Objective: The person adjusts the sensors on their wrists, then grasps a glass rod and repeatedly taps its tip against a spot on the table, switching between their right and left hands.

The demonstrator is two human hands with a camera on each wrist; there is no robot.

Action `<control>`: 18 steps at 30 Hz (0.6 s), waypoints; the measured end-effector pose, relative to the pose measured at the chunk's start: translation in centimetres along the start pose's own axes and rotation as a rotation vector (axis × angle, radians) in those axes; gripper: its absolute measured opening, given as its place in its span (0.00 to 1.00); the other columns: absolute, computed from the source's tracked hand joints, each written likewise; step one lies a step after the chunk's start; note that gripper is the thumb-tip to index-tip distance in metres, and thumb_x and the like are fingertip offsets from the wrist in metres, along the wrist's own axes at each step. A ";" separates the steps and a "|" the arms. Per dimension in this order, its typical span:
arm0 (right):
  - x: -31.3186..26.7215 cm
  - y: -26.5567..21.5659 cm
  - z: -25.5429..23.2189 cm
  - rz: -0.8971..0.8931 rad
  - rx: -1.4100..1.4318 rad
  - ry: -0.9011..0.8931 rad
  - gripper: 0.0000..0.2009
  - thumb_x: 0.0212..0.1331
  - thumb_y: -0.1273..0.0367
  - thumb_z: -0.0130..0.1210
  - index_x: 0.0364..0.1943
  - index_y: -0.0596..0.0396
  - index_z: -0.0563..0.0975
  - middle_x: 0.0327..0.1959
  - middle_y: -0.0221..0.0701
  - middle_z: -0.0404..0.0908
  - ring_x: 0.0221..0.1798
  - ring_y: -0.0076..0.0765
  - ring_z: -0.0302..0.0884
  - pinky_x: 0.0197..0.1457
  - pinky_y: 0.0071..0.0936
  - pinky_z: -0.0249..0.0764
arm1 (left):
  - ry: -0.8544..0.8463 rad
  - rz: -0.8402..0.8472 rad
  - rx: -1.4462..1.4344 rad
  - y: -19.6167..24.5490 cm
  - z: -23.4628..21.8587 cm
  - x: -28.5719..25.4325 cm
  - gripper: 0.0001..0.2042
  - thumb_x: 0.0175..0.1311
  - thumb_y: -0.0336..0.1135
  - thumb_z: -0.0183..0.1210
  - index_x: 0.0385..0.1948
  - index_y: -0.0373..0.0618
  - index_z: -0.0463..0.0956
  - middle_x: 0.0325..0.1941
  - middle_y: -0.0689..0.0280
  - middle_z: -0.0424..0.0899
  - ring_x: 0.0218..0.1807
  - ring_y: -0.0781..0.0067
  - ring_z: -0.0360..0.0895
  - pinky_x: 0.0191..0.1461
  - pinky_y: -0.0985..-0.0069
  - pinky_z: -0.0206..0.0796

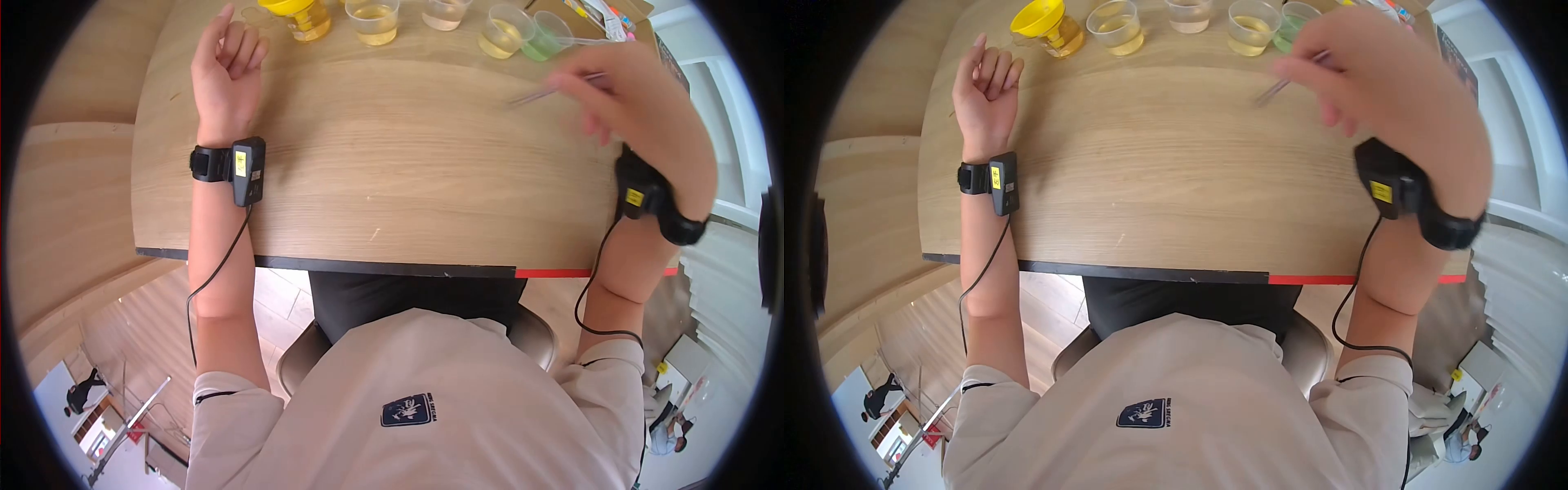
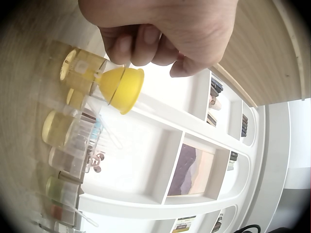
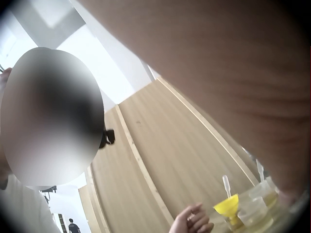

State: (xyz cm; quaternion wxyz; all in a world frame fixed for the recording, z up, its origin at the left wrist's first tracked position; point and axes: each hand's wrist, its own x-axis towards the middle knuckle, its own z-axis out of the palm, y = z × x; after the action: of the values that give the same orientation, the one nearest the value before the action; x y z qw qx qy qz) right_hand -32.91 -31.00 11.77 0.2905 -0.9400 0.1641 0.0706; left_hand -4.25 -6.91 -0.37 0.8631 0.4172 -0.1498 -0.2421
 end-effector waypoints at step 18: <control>0.5 -1.3 1.6 -0.177 -0.249 0.062 0.13 0.69 0.61 0.59 0.36 0.57 0.86 0.14 0.30 0.77 0.15 0.26 0.71 0.21 0.24 0.65 | -0.025 -0.019 0.020 -0.1 0.2 0.1 0.21 0.74 0.30 0.54 0.18 0.53 0.57 0.16 0.76 0.51 0.19 0.81 0.44 0.31 0.77 0.45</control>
State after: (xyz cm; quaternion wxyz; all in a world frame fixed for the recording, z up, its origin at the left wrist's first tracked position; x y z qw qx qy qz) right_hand -32.07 -29.22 11.08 0.1714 -0.9814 0.0794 0.0353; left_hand -4.32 -7.16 -0.34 0.8545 0.4241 -0.1591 -0.2541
